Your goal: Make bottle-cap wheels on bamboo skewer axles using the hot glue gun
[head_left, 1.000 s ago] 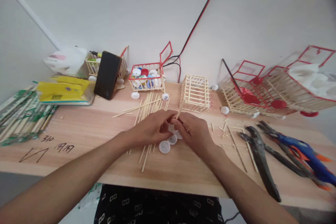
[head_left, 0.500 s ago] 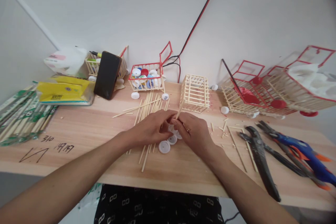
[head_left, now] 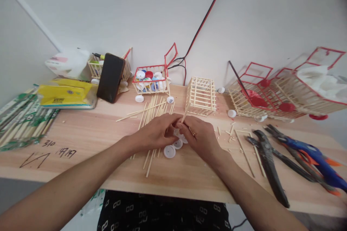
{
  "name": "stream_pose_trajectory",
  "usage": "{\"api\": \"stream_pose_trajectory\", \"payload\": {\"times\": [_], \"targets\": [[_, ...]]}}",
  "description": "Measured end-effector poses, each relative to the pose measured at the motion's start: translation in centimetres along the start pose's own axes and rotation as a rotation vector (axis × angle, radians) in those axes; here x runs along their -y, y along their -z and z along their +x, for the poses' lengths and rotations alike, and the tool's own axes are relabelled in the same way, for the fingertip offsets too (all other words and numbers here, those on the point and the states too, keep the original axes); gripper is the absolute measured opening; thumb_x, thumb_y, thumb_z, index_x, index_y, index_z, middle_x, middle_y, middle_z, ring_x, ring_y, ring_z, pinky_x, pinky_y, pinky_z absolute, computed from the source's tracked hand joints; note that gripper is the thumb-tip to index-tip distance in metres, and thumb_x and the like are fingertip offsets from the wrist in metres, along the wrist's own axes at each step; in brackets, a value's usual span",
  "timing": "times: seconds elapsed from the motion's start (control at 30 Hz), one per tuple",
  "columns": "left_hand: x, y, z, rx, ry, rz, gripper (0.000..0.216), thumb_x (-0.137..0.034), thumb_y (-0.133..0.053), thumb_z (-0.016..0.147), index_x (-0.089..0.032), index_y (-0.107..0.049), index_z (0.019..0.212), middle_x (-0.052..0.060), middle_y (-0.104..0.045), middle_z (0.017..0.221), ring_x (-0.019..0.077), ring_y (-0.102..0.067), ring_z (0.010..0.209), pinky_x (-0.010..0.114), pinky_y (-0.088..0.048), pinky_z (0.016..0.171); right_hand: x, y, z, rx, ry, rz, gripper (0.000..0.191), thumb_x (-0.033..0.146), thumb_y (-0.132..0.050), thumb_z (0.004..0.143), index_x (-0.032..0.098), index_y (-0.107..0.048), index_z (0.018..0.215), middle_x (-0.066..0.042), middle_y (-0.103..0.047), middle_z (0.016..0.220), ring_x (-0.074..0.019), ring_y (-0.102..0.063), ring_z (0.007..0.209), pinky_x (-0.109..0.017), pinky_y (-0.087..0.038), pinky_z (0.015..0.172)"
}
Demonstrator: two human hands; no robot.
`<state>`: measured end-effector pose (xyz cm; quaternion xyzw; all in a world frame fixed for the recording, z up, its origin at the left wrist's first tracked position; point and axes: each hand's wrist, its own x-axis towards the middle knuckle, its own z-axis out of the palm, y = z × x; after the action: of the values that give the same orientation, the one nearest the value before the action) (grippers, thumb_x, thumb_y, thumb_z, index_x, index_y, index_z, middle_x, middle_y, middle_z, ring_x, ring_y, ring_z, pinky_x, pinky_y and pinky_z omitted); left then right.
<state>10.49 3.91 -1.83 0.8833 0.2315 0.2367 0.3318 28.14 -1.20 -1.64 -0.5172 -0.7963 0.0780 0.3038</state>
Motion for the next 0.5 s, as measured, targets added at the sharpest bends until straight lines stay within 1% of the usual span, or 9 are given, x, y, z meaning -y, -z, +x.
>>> {"api": "stream_pose_trajectory", "payload": {"times": [0.27,0.5], "targets": [[-0.03,-0.01,-0.01,-0.003,-0.014,0.001,0.021,-0.013,-0.06,0.073,-0.018,-0.048,0.089,-0.002,-0.053,0.08,0.0104,-0.047,0.066,0.024,-0.035,0.061,0.01,-0.14,0.02,-0.007,0.013,-0.014,0.023,0.031,-0.042,0.095,0.019,-0.056,0.081,-0.001,-0.062,0.071,-0.0123,-0.054,0.066,-0.023,-0.035,0.061],[-0.12,0.0,-0.05,0.01,0.01,-0.005,0.021,-0.012,-0.059,0.073,-0.019,-0.048,0.09,-0.002,-0.053,0.08,0.0111,-0.048,0.067,0.024,-0.036,0.062,0.01,-0.15,-0.08,0.005,0.009,-0.027,0.024,0.031,-0.041,0.095,0.019,-0.056,0.08,0.0,-0.061,0.07,-0.0121,-0.054,0.066,-0.023,-0.035,0.061]]}}
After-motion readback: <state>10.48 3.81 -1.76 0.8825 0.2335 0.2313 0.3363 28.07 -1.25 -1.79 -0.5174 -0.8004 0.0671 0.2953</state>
